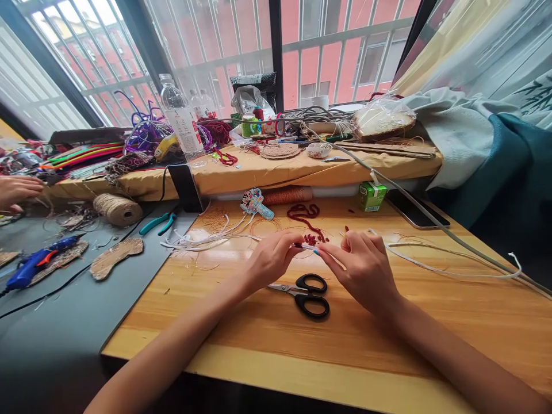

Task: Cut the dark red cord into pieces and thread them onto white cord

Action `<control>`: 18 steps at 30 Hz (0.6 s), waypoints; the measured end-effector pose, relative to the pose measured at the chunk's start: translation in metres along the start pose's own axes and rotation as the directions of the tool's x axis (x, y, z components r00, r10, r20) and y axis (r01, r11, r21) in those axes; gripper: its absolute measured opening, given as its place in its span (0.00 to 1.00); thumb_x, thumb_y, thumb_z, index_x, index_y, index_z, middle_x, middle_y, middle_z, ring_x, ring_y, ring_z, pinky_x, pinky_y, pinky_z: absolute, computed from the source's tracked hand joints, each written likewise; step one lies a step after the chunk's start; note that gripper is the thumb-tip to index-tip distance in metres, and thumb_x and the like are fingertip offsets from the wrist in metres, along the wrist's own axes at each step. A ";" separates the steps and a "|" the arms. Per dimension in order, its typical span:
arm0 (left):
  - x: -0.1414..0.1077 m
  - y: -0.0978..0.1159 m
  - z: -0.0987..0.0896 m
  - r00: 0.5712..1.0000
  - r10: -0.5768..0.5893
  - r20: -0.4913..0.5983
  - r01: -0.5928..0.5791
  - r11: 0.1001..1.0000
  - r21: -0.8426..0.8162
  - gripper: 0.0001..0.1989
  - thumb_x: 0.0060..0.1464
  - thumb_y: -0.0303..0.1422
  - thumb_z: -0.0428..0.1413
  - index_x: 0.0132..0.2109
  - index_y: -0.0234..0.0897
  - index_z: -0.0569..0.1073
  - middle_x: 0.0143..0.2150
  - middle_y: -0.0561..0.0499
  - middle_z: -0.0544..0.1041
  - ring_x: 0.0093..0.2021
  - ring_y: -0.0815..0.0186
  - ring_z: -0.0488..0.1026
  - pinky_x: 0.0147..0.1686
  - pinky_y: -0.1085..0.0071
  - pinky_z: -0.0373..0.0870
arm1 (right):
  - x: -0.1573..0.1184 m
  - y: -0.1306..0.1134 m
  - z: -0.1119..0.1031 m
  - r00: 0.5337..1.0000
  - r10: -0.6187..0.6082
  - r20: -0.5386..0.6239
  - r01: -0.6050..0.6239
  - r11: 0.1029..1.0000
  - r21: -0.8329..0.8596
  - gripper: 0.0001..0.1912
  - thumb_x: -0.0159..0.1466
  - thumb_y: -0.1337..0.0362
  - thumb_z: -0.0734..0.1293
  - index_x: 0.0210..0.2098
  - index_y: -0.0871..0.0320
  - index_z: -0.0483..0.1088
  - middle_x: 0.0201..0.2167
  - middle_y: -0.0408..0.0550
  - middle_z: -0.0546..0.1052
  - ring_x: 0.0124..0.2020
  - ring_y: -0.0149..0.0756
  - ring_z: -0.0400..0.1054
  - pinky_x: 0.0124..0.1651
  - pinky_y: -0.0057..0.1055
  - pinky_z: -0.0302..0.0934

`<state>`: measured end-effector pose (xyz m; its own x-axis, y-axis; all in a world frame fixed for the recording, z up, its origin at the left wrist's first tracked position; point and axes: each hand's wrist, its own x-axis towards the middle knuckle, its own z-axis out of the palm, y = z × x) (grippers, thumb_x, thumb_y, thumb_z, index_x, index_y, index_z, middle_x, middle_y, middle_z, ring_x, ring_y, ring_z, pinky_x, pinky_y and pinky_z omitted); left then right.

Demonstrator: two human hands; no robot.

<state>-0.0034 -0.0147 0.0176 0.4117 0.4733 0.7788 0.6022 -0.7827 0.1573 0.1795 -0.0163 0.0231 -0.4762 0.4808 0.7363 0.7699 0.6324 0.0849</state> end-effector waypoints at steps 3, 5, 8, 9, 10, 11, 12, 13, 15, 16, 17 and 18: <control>-0.002 0.001 0.001 1.000 -0.011 -0.022 0.010 0.999 -0.038 0.03 0.53 0.27 0.48 0.37 0.34 0.64 0.31 0.50 0.73 0.29 0.74 0.69 0.29 0.79 0.64 | 0.000 -0.001 0.000 1.000 -0.023 0.004 0.022 0.994 0.103 0.11 0.60 0.61 0.59 0.36 0.56 0.72 0.26 0.49 0.68 0.32 0.36 0.60 0.38 0.34 0.49; -0.003 0.000 0.002 0.996 -0.094 0.005 0.094 0.993 -0.073 0.04 0.53 0.29 0.49 0.38 0.35 0.64 0.30 0.51 0.73 0.26 0.75 0.68 0.27 0.79 0.64 | -0.001 -0.001 0.003 0.998 -0.030 0.062 0.015 0.973 0.230 0.12 0.61 0.63 0.57 0.35 0.58 0.71 0.27 0.49 0.70 0.32 0.35 0.61 0.39 0.34 0.51; -0.002 -0.001 0.004 0.952 -0.280 0.123 0.295 0.948 -0.121 0.09 0.51 0.33 0.51 0.41 0.36 0.64 0.30 0.53 0.73 0.22 0.76 0.66 0.24 0.79 0.63 | -0.002 -0.001 0.007 0.976 0.069 0.206 -0.154 0.889 0.431 0.14 0.63 0.63 0.54 0.32 0.59 0.70 0.28 0.49 0.72 0.31 0.34 0.63 0.37 0.31 0.54; -0.001 -0.002 0.005 0.934 -0.320 0.158 0.341 0.931 -0.133 0.09 0.51 0.34 0.51 0.40 0.36 0.65 0.30 0.53 0.73 0.22 0.76 0.65 0.24 0.79 0.63 | -0.002 -0.002 0.007 0.957 0.120 0.266 -0.239 0.843 0.481 0.15 0.63 0.62 0.54 0.31 0.59 0.69 0.28 0.48 0.72 0.31 0.34 0.64 0.36 0.31 0.55; -0.001 -0.002 0.006 0.921 -0.345 0.179 0.372 0.916 -0.147 0.08 0.50 0.34 0.51 0.39 0.35 0.66 0.30 0.53 0.73 0.23 0.75 0.65 0.24 0.78 0.63 | -0.002 -0.002 0.007 0.933 0.162 0.320 -0.316 0.794 0.519 0.15 0.63 0.61 0.53 0.30 0.59 0.68 0.29 0.48 0.72 0.31 0.34 0.64 0.34 0.30 0.56; 0.001 -0.003 0.006 0.912 -0.365 0.186 0.396 0.903 -0.166 0.07 0.51 0.33 0.51 0.37 0.35 0.67 0.30 0.52 0.73 0.24 0.74 0.66 0.25 0.78 0.63 | -0.001 -0.003 0.006 0.911 0.190 0.367 -0.376 0.750 0.545 0.15 0.63 0.60 0.53 0.30 0.58 0.68 0.28 0.48 0.72 0.30 0.33 0.64 0.33 0.29 0.56; 0.001 -0.003 0.006 0.905 -0.386 0.182 0.417 0.888 -0.194 0.06 0.51 0.33 0.50 0.35 0.35 0.68 0.30 0.52 0.73 0.26 0.74 0.67 0.26 0.78 0.63 | 0.000 -0.003 0.005 0.893 0.205 0.402 -0.417 0.715 0.561 0.15 0.62 0.59 0.53 0.29 0.58 0.68 0.27 0.47 0.71 0.29 0.33 0.63 0.32 0.29 0.56; 0.002 -0.003 0.007 0.895 -0.410 0.175 0.442 0.867 -0.231 0.06 0.52 0.32 0.49 0.35 0.35 0.69 0.30 0.52 0.73 0.27 0.73 0.67 0.27 0.77 0.63 | 0.001 -0.004 0.004 0.881 0.211 0.424 -0.441 0.692 0.572 0.16 0.62 0.59 0.53 0.28 0.58 0.67 0.26 0.47 0.71 0.29 0.33 0.63 0.31 0.29 0.56; 0.003 -0.002 0.008 0.871 -0.464 0.161 0.491 0.814 -0.311 0.07 0.53 0.31 0.48 0.35 0.35 0.69 0.29 0.52 0.73 0.25 0.74 0.66 0.26 0.78 0.63 | 0.003 -0.005 0.003 0.864 0.204 0.461 -0.472 0.647 0.598 0.17 0.62 0.57 0.53 0.28 0.58 0.68 0.25 0.46 0.69 0.28 0.33 0.62 0.32 0.29 0.56; 0.003 -0.001 0.008 0.859 -0.488 0.158 0.511 0.788 -0.344 0.07 0.53 0.31 0.48 0.35 0.35 0.69 0.28 0.52 0.73 0.24 0.74 0.65 0.24 0.78 0.63 | 0.003 -0.005 0.002 0.850 0.199 0.488 -0.496 0.613 0.615 0.18 0.62 0.57 0.53 0.29 0.59 0.68 0.25 0.46 0.69 0.28 0.32 0.62 0.32 0.29 0.56; 0.003 0.000 0.008 0.849 -0.504 0.158 0.525 0.768 -0.367 0.07 0.53 0.31 0.48 0.35 0.35 0.69 0.27 0.53 0.72 0.23 0.75 0.64 0.23 0.79 0.62 | 0.004 -0.004 0.002 0.831 0.189 0.523 -0.527 0.568 0.633 0.18 0.62 0.56 0.52 0.30 0.59 0.68 0.25 0.46 0.68 0.27 0.32 0.61 0.32 0.28 0.56; 0.002 0.001 0.008 0.843 -0.514 0.156 0.532 0.755 -0.384 0.07 0.53 0.31 0.48 0.35 0.35 0.69 0.26 0.53 0.71 0.22 0.75 0.63 0.22 0.79 0.61 | 0.004 -0.004 0.003 0.808 0.170 0.564 -0.561 0.511 0.651 0.18 0.62 0.56 0.52 0.31 0.59 0.68 0.25 0.45 0.68 0.27 0.31 0.60 0.31 0.28 0.56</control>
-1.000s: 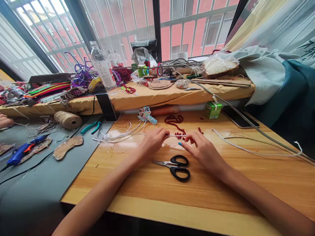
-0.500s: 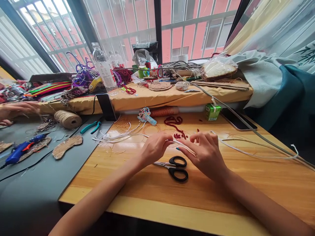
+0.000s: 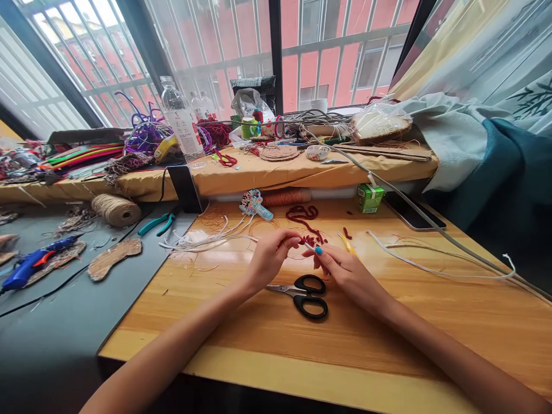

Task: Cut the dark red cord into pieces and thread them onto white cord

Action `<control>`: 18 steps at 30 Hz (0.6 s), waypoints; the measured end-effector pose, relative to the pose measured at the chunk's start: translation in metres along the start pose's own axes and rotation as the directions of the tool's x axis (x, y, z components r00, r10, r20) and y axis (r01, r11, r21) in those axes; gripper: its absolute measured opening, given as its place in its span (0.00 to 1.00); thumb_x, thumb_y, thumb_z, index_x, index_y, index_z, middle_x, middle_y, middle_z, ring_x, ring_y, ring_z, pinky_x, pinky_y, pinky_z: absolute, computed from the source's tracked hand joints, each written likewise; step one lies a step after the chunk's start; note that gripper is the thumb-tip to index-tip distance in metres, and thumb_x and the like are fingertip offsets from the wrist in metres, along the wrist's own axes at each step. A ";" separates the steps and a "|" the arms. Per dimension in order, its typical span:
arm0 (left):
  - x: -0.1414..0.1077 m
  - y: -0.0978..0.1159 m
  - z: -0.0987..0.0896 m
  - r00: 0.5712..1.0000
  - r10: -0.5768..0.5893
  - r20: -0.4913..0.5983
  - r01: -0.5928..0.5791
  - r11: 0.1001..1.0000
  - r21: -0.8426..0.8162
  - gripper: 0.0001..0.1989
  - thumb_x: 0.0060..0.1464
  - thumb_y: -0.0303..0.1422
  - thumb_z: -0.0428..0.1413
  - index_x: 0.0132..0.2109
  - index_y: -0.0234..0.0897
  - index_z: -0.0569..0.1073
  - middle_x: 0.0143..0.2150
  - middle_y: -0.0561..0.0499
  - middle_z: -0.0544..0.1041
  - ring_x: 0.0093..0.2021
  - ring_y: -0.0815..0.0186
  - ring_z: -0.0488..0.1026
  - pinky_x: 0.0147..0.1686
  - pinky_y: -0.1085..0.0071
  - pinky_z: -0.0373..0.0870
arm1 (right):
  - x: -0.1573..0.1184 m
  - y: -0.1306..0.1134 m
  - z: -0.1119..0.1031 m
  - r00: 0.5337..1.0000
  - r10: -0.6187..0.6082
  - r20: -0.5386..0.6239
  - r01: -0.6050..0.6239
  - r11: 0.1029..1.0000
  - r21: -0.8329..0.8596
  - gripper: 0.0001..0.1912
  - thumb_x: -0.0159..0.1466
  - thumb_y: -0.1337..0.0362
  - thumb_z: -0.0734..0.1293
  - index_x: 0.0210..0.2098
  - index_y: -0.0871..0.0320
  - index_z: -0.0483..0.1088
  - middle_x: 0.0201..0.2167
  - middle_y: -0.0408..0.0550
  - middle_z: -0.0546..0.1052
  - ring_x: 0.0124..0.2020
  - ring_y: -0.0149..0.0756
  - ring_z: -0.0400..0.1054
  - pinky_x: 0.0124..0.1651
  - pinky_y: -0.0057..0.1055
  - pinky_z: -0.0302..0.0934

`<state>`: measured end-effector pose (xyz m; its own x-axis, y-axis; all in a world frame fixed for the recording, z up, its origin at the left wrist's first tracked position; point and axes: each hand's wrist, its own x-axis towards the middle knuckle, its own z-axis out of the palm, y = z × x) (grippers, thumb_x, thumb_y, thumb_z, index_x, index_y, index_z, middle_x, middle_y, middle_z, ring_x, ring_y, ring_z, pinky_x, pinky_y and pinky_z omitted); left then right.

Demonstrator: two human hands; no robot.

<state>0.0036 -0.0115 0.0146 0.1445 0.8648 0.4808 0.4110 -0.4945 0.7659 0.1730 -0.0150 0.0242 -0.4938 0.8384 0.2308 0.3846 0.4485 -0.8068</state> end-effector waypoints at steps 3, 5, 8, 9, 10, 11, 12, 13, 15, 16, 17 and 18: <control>-0.003 0.002 0.001 1.000 -0.006 -0.001 0.006 0.999 -0.036 0.07 0.52 0.28 0.47 0.33 0.34 0.69 0.25 0.54 0.70 0.20 0.77 0.60 0.21 0.80 0.59 | 0.002 0.003 0.001 0.983 0.059 0.172 -0.092 0.977 0.191 0.18 0.61 0.55 0.53 0.34 0.61 0.68 0.25 0.44 0.65 0.25 0.29 0.59 0.30 0.26 0.55; -0.004 0.004 0.002 1.000 -0.023 0.019 0.024 0.997 -0.079 0.07 0.52 0.27 0.47 0.31 0.34 0.69 0.24 0.55 0.69 0.20 0.78 0.59 0.21 0.80 0.59 | 0.003 0.006 0.002 0.964 0.067 0.257 -0.139 0.952 0.274 0.17 0.60 0.55 0.55 0.35 0.62 0.67 0.23 0.43 0.64 0.25 0.28 0.58 0.30 0.26 0.55; -0.002 0.003 0.001 0.991 -0.092 0.097 0.109 0.975 -0.191 0.07 0.52 0.30 0.47 0.30 0.33 0.68 0.22 0.56 0.67 0.19 0.78 0.57 0.19 0.81 0.57 | 0.003 0.010 0.004 0.957 0.067 0.281 -0.155 0.941 0.301 0.16 0.59 0.56 0.57 0.35 0.62 0.67 0.22 0.41 0.62 0.24 0.27 0.58 0.30 0.26 0.55; -0.001 0.003 0.001 0.985 -0.115 0.127 0.142 0.964 -0.226 0.07 0.52 0.31 0.48 0.30 0.33 0.69 0.22 0.55 0.68 0.19 0.78 0.58 0.18 0.81 0.57 | 0.003 0.011 0.005 0.961 0.070 0.269 -0.149 0.947 0.284 0.15 0.59 0.57 0.57 0.35 0.62 0.67 0.21 0.41 0.62 0.24 0.28 0.57 0.29 0.25 0.55; 0.001 0.002 0.000 0.980 -0.134 0.151 0.169 0.953 -0.250 0.07 0.51 0.32 0.49 0.30 0.33 0.69 0.22 0.55 0.68 0.19 0.77 0.58 0.18 0.81 0.57 | 0.003 0.011 0.005 0.968 0.076 0.240 -0.137 0.959 0.248 0.15 0.59 0.57 0.56 0.35 0.62 0.67 0.21 0.41 0.62 0.23 0.28 0.57 0.29 0.26 0.55; 0.002 0.001 -0.001 0.975 -0.146 0.167 0.186 0.947 -0.263 0.07 0.51 0.32 0.49 0.31 0.33 0.70 0.23 0.54 0.69 0.20 0.77 0.59 0.18 0.81 0.58 | 0.003 0.011 0.004 0.978 0.080 0.193 -0.118 0.974 0.195 0.14 0.60 0.58 0.56 0.34 0.62 0.67 0.21 0.42 0.63 0.24 0.28 0.58 0.29 0.26 0.54; 0.004 0.000 -0.002 0.973 -0.152 0.174 0.195 0.944 -0.265 0.07 0.50 0.32 0.50 0.33 0.33 0.70 0.24 0.54 0.70 0.21 0.77 0.60 0.19 0.81 0.59 | 0.003 0.011 0.003 0.987 0.078 0.138 -0.096 0.987 0.130 0.14 0.60 0.59 0.56 0.34 0.61 0.67 0.22 0.43 0.65 0.24 0.29 0.58 0.29 0.26 0.54; 0.005 -0.001 -0.002 0.973 -0.148 0.179 0.191 0.947 -0.258 0.07 0.50 0.32 0.51 0.34 0.33 0.70 0.26 0.53 0.71 0.22 0.77 0.61 0.20 0.81 0.59 | 0.003 0.011 0.002 0.994 0.067 0.084 -0.073 0.995 0.065 0.13 0.60 0.61 0.56 0.33 0.61 0.68 0.23 0.44 0.66 0.25 0.30 0.59 0.30 0.27 0.54; 0.005 -0.002 -0.003 0.974 -0.109 0.197 0.153 0.962 -0.227 0.08 0.49 0.32 0.52 0.36 0.33 0.71 0.29 0.52 0.72 0.24 0.76 0.63 0.22 0.81 0.61 | 0.003 0.009 0.000 0.999 0.027 0.019 -0.027 0.999 -0.030 0.12 0.60 0.63 0.55 0.31 0.60 0.68 0.26 0.46 0.69 0.29 0.32 0.61 0.33 0.28 0.55; 0.005 -0.003 -0.004 0.974 -0.082 0.210 0.127 0.970 -0.210 0.08 0.49 0.32 0.52 0.36 0.33 0.71 0.30 0.52 0.72 0.25 0.76 0.64 0.23 0.81 0.62 | 0.003 0.008 -0.001 1.000 0.009 0.014 -0.008 0.999 -0.047 0.12 0.60 0.63 0.55 0.31 0.60 0.68 0.28 0.47 0.70 0.31 0.33 0.62 0.34 0.29 0.55; 0.005 -0.003 -0.004 0.974 -0.059 0.220 0.102 0.976 -0.192 0.08 0.49 0.32 0.52 0.36 0.33 0.71 0.31 0.51 0.73 0.25 0.76 0.65 0.24 0.81 0.63 | 0.003 0.007 -0.001 1.000 -0.005 0.023 0.006 0.999 -0.049 0.12 0.60 0.63 0.55 0.32 0.60 0.68 0.30 0.48 0.70 0.32 0.34 0.62 0.36 0.29 0.56; 0.005 -0.004 -0.005 0.973 -0.042 0.228 0.083 0.982 -0.172 0.08 0.49 0.31 0.52 0.35 0.33 0.71 0.31 0.51 0.73 0.25 0.76 0.65 0.25 0.80 0.63 | 0.004 0.007 -0.002 0.999 -0.014 0.034 0.015 0.999 -0.044 0.12 0.61 0.62 0.55 0.32 0.60 0.68 0.31 0.48 0.71 0.34 0.34 0.63 0.36 0.29 0.56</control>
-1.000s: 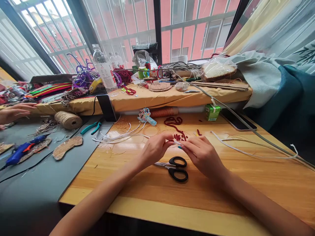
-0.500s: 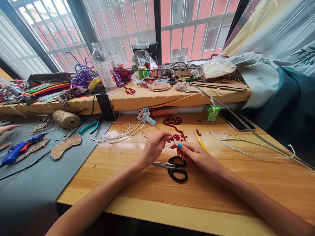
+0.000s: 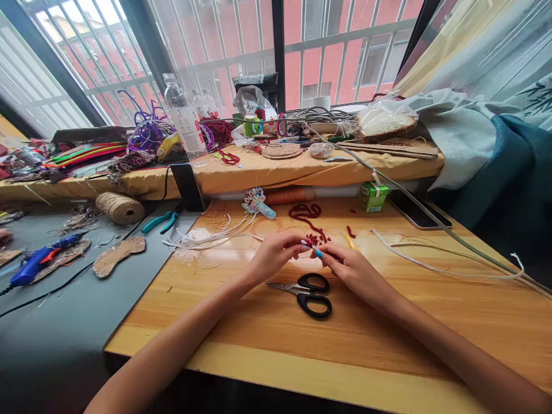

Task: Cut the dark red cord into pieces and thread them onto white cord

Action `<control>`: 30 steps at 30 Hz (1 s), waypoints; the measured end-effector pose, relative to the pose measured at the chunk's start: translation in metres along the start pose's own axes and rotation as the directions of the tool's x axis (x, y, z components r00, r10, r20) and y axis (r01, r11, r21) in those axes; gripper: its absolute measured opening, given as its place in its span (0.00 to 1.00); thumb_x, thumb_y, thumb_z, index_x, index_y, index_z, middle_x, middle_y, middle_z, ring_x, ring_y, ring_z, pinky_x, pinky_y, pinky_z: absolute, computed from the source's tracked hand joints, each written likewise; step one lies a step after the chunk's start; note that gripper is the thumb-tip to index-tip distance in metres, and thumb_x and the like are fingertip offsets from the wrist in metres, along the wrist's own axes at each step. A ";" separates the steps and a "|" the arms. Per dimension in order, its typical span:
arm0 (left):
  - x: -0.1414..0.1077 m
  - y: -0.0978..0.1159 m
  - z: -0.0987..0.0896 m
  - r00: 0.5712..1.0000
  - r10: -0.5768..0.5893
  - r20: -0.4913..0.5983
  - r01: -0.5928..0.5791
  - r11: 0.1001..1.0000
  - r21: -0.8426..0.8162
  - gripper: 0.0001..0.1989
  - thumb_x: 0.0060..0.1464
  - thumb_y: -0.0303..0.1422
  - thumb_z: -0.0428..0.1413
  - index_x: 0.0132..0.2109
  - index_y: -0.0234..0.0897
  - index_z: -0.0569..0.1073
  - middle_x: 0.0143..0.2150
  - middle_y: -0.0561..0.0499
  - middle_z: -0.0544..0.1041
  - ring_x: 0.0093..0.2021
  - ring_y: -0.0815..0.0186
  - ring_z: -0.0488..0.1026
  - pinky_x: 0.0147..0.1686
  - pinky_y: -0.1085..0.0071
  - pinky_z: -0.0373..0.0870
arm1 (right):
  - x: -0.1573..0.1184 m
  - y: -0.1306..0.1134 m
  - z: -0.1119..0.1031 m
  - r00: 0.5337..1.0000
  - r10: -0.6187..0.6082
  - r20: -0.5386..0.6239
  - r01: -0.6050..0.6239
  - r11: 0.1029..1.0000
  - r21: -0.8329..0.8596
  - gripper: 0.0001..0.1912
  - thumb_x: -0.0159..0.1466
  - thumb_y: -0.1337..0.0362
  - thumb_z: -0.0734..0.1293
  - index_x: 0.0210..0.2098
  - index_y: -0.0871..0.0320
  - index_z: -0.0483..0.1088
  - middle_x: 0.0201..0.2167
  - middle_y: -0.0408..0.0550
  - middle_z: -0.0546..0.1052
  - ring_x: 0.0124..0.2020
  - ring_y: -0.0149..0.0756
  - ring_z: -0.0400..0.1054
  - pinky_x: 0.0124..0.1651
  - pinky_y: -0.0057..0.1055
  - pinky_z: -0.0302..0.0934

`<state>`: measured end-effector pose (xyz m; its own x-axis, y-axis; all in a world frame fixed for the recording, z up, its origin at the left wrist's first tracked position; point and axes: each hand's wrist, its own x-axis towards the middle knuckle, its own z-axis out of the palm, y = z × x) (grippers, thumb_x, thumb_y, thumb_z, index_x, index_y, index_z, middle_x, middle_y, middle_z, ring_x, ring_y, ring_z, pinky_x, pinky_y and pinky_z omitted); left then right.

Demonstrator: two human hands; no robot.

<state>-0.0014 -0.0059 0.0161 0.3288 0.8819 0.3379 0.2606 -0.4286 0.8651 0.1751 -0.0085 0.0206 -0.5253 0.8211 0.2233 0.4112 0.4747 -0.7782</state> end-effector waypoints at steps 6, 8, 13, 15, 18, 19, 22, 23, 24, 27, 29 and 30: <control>0.000 0.003 -0.005 0.997 0.071 0.018 -0.073 0.992 0.098 0.08 0.48 0.30 0.53 0.37 0.33 0.72 0.34 0.48 0.74 0.33 0.71 0.70 0.33 0.77 0.66 | 0.000 -0.001 -0.002 1.000 0.001 -0.024 -0.001 1.000 -0.005 0.13 0.61 0.62 0.55 0.29 0.59 0.68 0.31 0.47 0.71 0.35 0.34 0.64 0.38 0.29 0.56; 0.000 0.003 -0.005 0.996 0.083 0.032 -0.086 0.991 0.105 0.07 0.48 0.29 0.54 0.36 0.33 0.72 0.33 0.49 0.74 0.32 0.71 0.70 0.33 0.77 0.66 | 0.000 0.000 -0.002 0.998 -0.028 -0.049 0.026 0.999 -0.043 0.12 0.60 0.63 0.56 0.29 0.59 0.68 0.30 0.47 0.71 0.34 0.34 0.64 0.37 0.29 0.56; -0.003 -0.001 -0.001 0.999 0.033 0.033 -0.037 0.994 0.102 0.06 0.47 0.29 0.54 0.33 0.32 0.73 0.27 0.51 0.74 0.28 0.73 0.70 0.31 0.78 0.65 | -0.002 0.003 -0.001 0.990 -0.121 -0.072 0.108 0.980 -0.166 0.12 0.60 0.65 0.57 0.30 0.59 0.70 0.28 0.48 0.71 0.31 0.34 0.63 0.34 0.30 0.57; -0.004 -0.002 0.000 0.999 0.009 0.036 -0.012 0.996 0.084 0.06 0.47 0.28 0.54 0.33 0.31 0.73 0.27 0.51 0.74 0.28 0.73 0.70 0.31 0.78 0.65 | -0.003 0.005 0.000 0.989 -0.138 -0.060 0.125 0.975 -0.182 0.12 0.60 0.65 0.56 0.31 0.58 0.71 0.30 0.49 0.72 0.33 0.35 0.64 0.35 0.30 0.57; -0.005 -0.004 0.001 0.998 -0.010 0.054 0.006 0.997 0.071 0.05 0.47 0.27 0.54 0.33 0.31 0.73 0.26 0.51 0.74 0.27 0.73 0.70 0.31 0.78 0.66 | -0.003 0.007 0.001 0.988 -0.155 -0.025 0.148 0.971 -0.187 0.13 0.60 0.66 0.56 0.32 0.59 0.72 0.32 0.50 0.73 0.35 0.36 0.65 0.37 0.31 0.57; -0.006 -0.004 0.001 0.998 -0.009 0.062 0.005 0.997 0.071 0.05 0.47 0.27 0.54 0.33 0.31 0.73 0.26 0.51 0.74 0.27 0.73 0.70 0.31 0.78 0.66 | -0.003 0.008 0.001 0.987 -0.159 -0.011 0.155 0.970 -0.186 0.13 0.60 0.67 0.56 0.32 0.59 0.72 0.33 0.50 0.73 0.35 0.36 0.65 0.38 0.31 0.57; -0.006 -0.006 0.002 0.996 -0.011 0.085 0.004 0.996 0.085 0.06 0.47 0.25 0.52 0.33 0.30 0.73 0.26 0.51 0.75 0.27 0.73 0.70 0.31 0.79 0.66 | -0.002 0.011 0.002 0.986 -0.162 0.029 0.165 0.972 -0.165 0.12 0.60 0.68 0.57 0.33 0.60 0.72 0.31 0.50 0.74 0.35 0.36 0.65 0.38 0.31 0.58; -0.006 -0.007 0.002 0.996 -0.014 0.091 0.006 0.996 0.093 0.06 0.47 0.24 0.52 0.33 0.30 0.73 0.26 0.50 0.75 0.27 0.73 0.71 0.30 0.79 0.66 | -0.002 0.011 0.002 0.986 -0.159 0.038 0.163 0.974 -0.154 0.12 0.59 0.69 0.57 0.33 0.60 0.72 0.31 0.50 0.74 0.34 0.36 0.65 0.38 0.32 0.58; -0.007 -0.008 0.003 0.995 -0.018 0.098 0.008 0.995 0.103 0.07 0.47 0.24 0.52 0.34 0.30 0.73 0.26 0.50 0.75 0.27 0.73 0.71 0.30 0.79 0.66 | -0.001 0.012 0.002 0.987 -0.155 0.045 0.160 0.976 -0.144 0.12 0.59 0.69 0.57 0.33 0.60 0.72 0.31 0.50 0.74 0.34 0.35 0.65 0.37 0.32 0.58; -0.007 -0.010 0.003 0.994 -0.017 0.107 0.002 0.990 0.141 0.07 0.47 0.24 0.52 0.34 0.30 0.74 0.28 0.49 0.76 0.29 0.72 0.72 0.31 0.79 0.67 | -0.001 0.014 0.003 0.988 -0.140 0.065 0.147 0.981 -0.127 0.12 0.59 0.69 0.57 0.32 0.60 0.72 0.31 0.49 0.74 0.33 0.35 0.65 0.37 0.31 0.58; -0.007 -0.012 0.003 0.994 -0.009 0.107 -0.009 0.986 0.169 0.07 0.46 0.24 0.53 0.33 0.31 0.74 0.30 0.48 0.77 0.30 0.71 0.72 0.33 0.78 0.67 | -0.001 0.014 0.003 0.988 -0.135 0.080 0.145 0.981 -0.126 0.12 0.59 0.69 0.57 0.32 0.61 0.72 0.30 0.49 0.73 0.33 0.35 0.65 0.37 0.31 0.58; -0.007 -0.012 0.003 0.994 -0.008 0.108 -0.011 0.984 0.179 0.06 0.46 0.24 0.53 0.33 0.31 0.74 0.30 0.48 0.77 0.31 0.70 0.72 0.33 0.78 0.67 | -0.002 0.015 0.003 0.987 -0.135 0.084 0.145 0.981 -0.129 0.12 0.59 0.69 0.57 0.32 0.61 0.72 0.30 0.50 0.73 0.33 0.35 0.65 0.37 0.31 0.58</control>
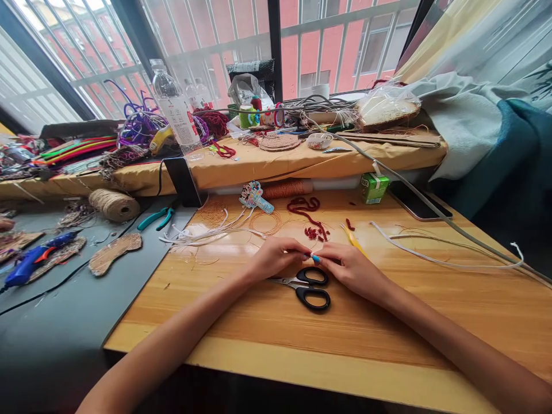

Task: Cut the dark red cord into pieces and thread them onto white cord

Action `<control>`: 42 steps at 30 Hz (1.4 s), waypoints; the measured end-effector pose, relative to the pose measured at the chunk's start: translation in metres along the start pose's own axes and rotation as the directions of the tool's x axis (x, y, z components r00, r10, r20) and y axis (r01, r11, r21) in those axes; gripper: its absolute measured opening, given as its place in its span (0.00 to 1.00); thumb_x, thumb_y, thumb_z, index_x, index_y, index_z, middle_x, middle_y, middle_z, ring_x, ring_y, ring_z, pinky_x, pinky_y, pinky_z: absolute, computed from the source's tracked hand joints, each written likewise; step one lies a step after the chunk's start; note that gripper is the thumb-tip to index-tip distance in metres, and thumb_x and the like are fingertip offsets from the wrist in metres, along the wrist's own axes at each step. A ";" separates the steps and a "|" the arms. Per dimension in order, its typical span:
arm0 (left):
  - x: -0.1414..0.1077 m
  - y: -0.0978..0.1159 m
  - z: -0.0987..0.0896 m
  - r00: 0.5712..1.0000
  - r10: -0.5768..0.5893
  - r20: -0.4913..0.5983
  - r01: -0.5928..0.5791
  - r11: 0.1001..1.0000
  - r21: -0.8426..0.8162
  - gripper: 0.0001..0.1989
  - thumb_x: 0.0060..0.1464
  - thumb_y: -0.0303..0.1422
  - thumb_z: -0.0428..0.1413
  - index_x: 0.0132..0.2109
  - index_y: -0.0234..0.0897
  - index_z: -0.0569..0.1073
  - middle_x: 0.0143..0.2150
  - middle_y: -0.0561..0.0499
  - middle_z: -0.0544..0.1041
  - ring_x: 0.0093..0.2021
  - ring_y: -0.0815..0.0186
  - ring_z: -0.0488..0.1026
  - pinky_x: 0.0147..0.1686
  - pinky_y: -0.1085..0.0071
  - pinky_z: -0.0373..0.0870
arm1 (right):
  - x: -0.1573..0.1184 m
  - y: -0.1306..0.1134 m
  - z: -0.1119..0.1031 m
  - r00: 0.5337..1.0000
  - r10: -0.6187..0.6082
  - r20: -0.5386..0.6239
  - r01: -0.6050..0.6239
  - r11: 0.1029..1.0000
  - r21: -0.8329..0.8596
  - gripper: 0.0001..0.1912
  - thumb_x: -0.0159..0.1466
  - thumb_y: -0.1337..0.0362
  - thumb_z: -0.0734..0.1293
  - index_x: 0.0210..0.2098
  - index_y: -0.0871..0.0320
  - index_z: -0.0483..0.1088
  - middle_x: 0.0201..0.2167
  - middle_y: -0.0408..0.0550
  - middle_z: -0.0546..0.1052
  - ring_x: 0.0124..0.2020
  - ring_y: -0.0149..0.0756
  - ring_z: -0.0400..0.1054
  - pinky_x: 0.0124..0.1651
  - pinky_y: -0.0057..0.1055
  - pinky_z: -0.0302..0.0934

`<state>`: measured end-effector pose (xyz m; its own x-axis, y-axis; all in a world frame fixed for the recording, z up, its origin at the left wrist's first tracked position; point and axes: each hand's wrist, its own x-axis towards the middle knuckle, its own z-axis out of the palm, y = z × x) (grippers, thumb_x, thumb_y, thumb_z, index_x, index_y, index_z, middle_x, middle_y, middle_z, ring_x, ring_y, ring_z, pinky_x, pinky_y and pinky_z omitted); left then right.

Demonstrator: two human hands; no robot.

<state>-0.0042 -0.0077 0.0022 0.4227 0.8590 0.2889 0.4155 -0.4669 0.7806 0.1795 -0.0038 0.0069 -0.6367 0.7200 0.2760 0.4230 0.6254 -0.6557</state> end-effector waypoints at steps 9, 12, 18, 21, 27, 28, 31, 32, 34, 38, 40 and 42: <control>-0.001 -0.004 0.003 0.999 -0.030 0.028 0.031 0.999 -0.029 0.06 0.46 0.25 0.54 0.33 0.31 0.75 0.30 0.48 0.77 0.31 0.69 0.73 0.33 0.78 0.67 | -0.001 -0.001 0.000 0.999 -0.027 0.034 0.029 0.998 -0.048 0.12 0.59 0.70 0.56 0.32 0.61 0.72 0.29 0.50 0.72 0.33 0.35 0.64 0.36 0.30 0.58; -0.001 -0.005 0.003 0.998 -0.041 0.037 0.042 0.999 -0.025 0.06 0.46 0.26 0.53 0.33 0.32 0.75 0.30 0.48 0.77 0.31 0.69 0.73 0.32 0.78 0.67 | 0.000 0.000 0.001 0.998 -0.044 0.033 0.045 0.999 -0.020 0.12 0.59 0.70 0.56 0.34 0.60 0.71 0.30 0.50 0.72 0.34 0.34 0.64 0.38 0.30 0.58; -0.002 -0.007 0.005 0.997 -0.056 0.044 0.060 0.995 -0.081 0.07 0.46 0.28 0.53 0.32 0.33 0.75 0.30 0.49 0.77 0.31 0.69 0.72 0.32 0.77 0.68 | 0.000 0.000 0.002 0.998 -0.060 0.036 0.060 0.998 0.008 0.12 0.59 0.70 0.56 0.34 0.61 0.71 0.30 0.49 0.72 0.33 0.33 0.64 0.36 0.29 0.57; -0.001 -0.006 0.004 0.994 -0.088 0.061 0.096 0.984 -0.151 0.07 0.46 0.30 0.53 0.33 0.33 0.75 0.30 0.49 0.76 0.30 0.69 0.72 0.32 0.76 0.68 | 0.001 -0.002 0.002 0.998 -0.055 0.041 0.054 0.998 0.025 0.13 0.60 0.69 0.56 0.35 0.61 0.71 0.31 0.50 0.73 0.33 0.34 0.63 0.37 0.30 0.57; 0.003 0.005 0.001 0.989 -0.139 0.050 0.148 0.935 -0.321 0.12 0.47 0.32 0.53 0.40 0.32 0.72 0.31 0.49 0.75 0.29 0.71 0.70 0.32 0.76 0.67 | 0.006 0.000 -0.005 0.985 0.140 0.098 -0.159 0.963 0.217 0.14 0.60 0.62 0.56 0.32 0.61 0.70 0.30 0.46 0.72 0.33 0.33 0.63 0.37 0.29 0.55; 0.003 0.005 0.001 0.990 -0.141 0.027 0.142 0.933 -0.332 0.13 0.47 0.32 0.53 0.41 0.32 0.71 0.31 0.50 0.74 0.28 0.72 0.69 0.32 0.76 0.67 | 0.006 0.000 -0.006 0.974 0.182 0.132 -0.211 0.943 0.256 0.15 0.60 0.60 0.55 0.32 0.61 0.70 0.26 0.45 0.71 0.29 0.32 0.62 0.33 0.27 0.55; 0.003 0.005 0.002 0.986 -0.146 -0.079 0.118 0.950 -0.290 0.11 0.49 0.34 0.51 0.38 0.33 0.71 0.29 0.52 0.72 0.27 0.74 0.68 0.31 0.78 0.65 | 0.007 0.000 -0.010 0.940 0.271 0.209 -0.326 0.893 0.310 0.19 0.61 0.55 0.54 0.32 0.62 0.69 0.17 0.39 0.62 0.19 0.27 0.55 0.23 0.24 0.48; 0.002 0.004 0.003 0.983 -0.145 -0.113 0.111 0.959 -0.262 0.10 0.50 0.34 0.51 0.37 0.33 0.71 0.28 0.53 0.71 0.27 0.74 0.67 0.30 0.78 0.65 | 0.007 0.000 -0.011 0.934 0.279 0.221 -0.340 0.886 0.316 0.20 0.61 0.54 0.54 0.33 0.62 0.69 0.16 0.39 0.60 0.19 0.26 0.53 0.22 0.24 0.47; 0.001 0.003 0.003 0.977 -0.144 -0.160 0.109 0.972 -0.209 0.09 0.51 0.34 0.50 0.35 0.34 0.70 0.25 0.55 0.69 0.26 0.74 0.66 0.29 0.79 0.63 | 0.007 -0.001 -0.012 0.939 0.261 0.225 -0.325 0.888 0.326 0.20 0.60 0.54 0.54 0.35 0.61 0.70 0.19 0.40 0.63 0.21 0.27 0.57 0.25 0.24 0.51; 0.001 0.004 0.003 0.970 -0.153 -0.190 0.130 0.983 -0.127 0.08 0.52 0.33 0.48 0.33 0.34 0.69 0.22 0.56 0.66 0.24 0.75 0.63 0.27 0.79 0.61 | 0.006 -0.002 -0.011 0.961 0.187 0.202 -0.245 0.915 0.320 0.17 0.58 0.55 0.58 0.40 0.58 0.70 0.30 0.45 0.71 0.37 0.35 0.63 0.38 0.28 0.56; 0.002 0.004 0.003 0.968 -0.161 -0.191 0.144 0.985 -0.099 0.09 0.52 0.33 0.47 0.33 0.34 0.69 0.21 0.56 0.66 0.23 0.75 0.63 0.26 0.79 0.60 | 0.006 0.000 -0.010 0.954 0.226 0.197 -0.278 0.913 0.298 0.18 0.58 0.55 0.58 0.41 0.58 0.69 0.29 0.45 0.71 0.33 0.34 0.63 0.34 0.27 0.56; 0.002 0.004 0.003 0.967 -0.166 -0.191 0.155 0.985 -0.074 0.09 0.53 0.34 0.47 0.32 0.34 0.68 0.22 0.56 0.65 0.23 0.75 0.62 0.26 0.79 0.59 | 0.005 0.001 -0.009 0.935 0.280 0.217 -0.338 0.889 0.309 0.19 0.59 0.55 0.56 0.41 0.60 0.69 0.24 0.44 0.68 0.24 0.29 0.60 0.26 0.25 0.55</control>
<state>0.0006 -0.0084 0.0047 0.1862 0.9487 0.2554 0.4148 -0.3115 0.8549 0.1822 0.0030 0.0139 -0.6165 0.7835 -0.0780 0.3918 0.2193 -0.8935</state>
